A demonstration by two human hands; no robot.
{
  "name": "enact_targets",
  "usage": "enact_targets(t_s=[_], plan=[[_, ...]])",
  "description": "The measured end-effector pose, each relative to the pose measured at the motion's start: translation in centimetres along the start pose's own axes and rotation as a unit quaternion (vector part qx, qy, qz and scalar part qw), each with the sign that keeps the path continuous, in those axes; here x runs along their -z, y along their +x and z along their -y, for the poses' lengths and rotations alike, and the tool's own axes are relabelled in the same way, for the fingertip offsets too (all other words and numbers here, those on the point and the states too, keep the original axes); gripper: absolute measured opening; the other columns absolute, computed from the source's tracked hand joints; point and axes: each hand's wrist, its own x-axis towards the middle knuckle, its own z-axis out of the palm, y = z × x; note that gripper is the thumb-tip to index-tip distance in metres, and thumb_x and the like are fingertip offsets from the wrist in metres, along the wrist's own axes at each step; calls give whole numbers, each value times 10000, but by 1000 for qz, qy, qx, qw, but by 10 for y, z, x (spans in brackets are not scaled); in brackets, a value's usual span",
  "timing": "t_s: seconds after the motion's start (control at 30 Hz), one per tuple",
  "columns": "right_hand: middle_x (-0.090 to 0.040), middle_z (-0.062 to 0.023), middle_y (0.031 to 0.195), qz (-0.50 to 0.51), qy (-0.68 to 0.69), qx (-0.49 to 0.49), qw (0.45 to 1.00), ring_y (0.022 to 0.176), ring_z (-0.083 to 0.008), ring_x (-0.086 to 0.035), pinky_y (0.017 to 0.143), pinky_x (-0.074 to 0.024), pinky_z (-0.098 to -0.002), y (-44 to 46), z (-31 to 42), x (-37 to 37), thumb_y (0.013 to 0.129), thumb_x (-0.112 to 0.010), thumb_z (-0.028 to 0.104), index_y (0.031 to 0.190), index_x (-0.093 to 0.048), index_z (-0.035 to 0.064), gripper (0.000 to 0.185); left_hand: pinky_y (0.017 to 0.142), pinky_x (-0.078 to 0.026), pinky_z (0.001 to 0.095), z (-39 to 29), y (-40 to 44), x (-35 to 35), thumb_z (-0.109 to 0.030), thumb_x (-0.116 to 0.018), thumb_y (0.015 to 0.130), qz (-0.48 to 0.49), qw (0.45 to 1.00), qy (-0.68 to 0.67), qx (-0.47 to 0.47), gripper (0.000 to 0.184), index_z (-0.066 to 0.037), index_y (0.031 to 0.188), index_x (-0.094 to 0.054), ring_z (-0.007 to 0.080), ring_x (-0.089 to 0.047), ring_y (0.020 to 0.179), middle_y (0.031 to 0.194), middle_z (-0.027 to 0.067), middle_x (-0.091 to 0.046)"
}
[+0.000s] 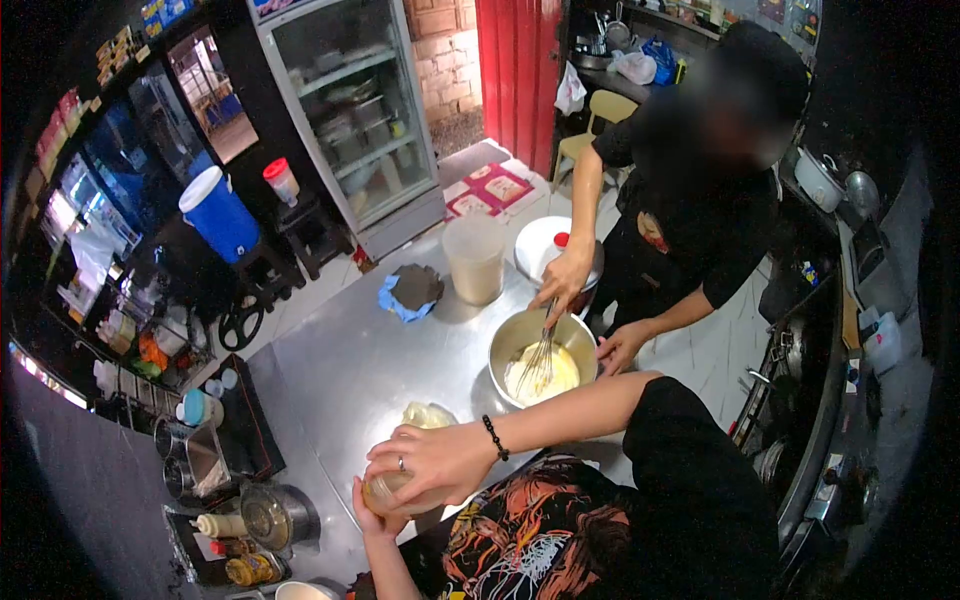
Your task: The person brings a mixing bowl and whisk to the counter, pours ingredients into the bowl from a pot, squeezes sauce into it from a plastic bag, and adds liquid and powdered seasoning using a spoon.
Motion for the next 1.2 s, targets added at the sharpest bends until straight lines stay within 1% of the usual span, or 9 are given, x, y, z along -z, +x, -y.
enact_targets(t_s=[0.2, 0.3, 0.43, 0.53, 0.7, 0.93, 1.0, 1.07, 1.2], plan=[[-392, -147, 1293, -26, -15, 87, 996, 1204, -359, -360, 917, -309, -551, 34, 0, -2, 600, -685, 179, 1216, -523, 268, 644, 797, -457, 470, -15, -7, 53, -663, -384, 804, 32, 989, -124, 76, 734, -136, 1315, -385, 357, -514, 1068, 1275, 158, -466], [-374, -159, 1334, -93, -79, -185, 975, 1239, -377, -331, 948, -307, -542, 28, -28, -13, 592, -714, 266, 1301, -426, 239, 767, 404, -422, 316, -24, -10, 99, -723, -360, 774, 73, 983, -138, 93, 811, -124, 1322, -369, 411, -574, 754, 1184, 225, -504], [-326, -176, 1368, -163, -86, -567, 803, 1277, -355, -278, 942, -333, -545, -5, -111, -66, 624, -733, 389, 1350, -354, 180, 845, 393, -421, 315, -35, -15, 122, -726, -355, 777, 54, 984, -152, 80, 811, -123, 1319, -367, 419, -588, 743, 1176, 231, -508], [-318, -165, 1385, -115, -110, -656, 737, 1290, -352, -265, 944, -320, -640, -40, -162, -107, 611, -748, 379, 1330, -343, 118, 865, 755, -509, 497, -41, -18, 106, -692, -359, 798, 53, 986, -154, 21, 782, -122, 1333, -387, 392, -536, 1052, 1280, 188, -465], [-233, -170, 1443, 9, -94, -710, 698, 1308, -378, -249, 993, -311, -573, -64, -188, -127, 648, -728, 457, 1394, -275, 154, 923, 1011, -358, 462, -44, -3, 107, -567, -345, 885, 71, 988, -133, -20, 669, -37, 1280, -445, 313, -468, 1171, 1273, 166, -484], [-557, -138, 1088, -330, -62, -461, 821, 1018, -289, -546, 838, -447, -390, -1, -64, -63, 788, -639, 255, 1044, -587, 71, 320, 1036, -334, 433, -53, 9, 72, -563, -336, 890, 139, 986, -71, -58, 733, -1, 1358, -295, 294, -420, 1229, 1315, 180, -438], [-613, -102, 894, -289, -122, -381, 870, 792, -234, -603, 681, -481, -276, 17, -12, -49, 776, -658, 127, 925, -622, 49, 172, 1030, -340, 446, -50, 12, 74, -565, -349, 886, 139, 986, -79, -51, 737, -12, 1368, -280, 302, -422, 1226, 1315, 180, -437], [-615, -79, 836, -253, 19, -322, 912, 731, -268, -614, 620, -503, -336, 24, 14, -53, 748, -625, 144, 841, -610, 68, 121, 1020, -352, 459, -44, 18, 75, -559, -358, 885, 111, 989, -80, -61, 726, -24, 1370, -284, 310, -438, 1211, 1311, 177, -443], [-633, -108, 850, -65, -130, -317, 937, 714, -241, -635, 585, -507, -353, 37, 23, -67, 794, -585, 159, 863, -617, 55, 128, 982, -397, 432, -40, 25, 65, -544, -419, 862, 122, 990, -12, -69, 730, -30, 1366, -302, 288, -479, 1168, 1283, 155, -474]])
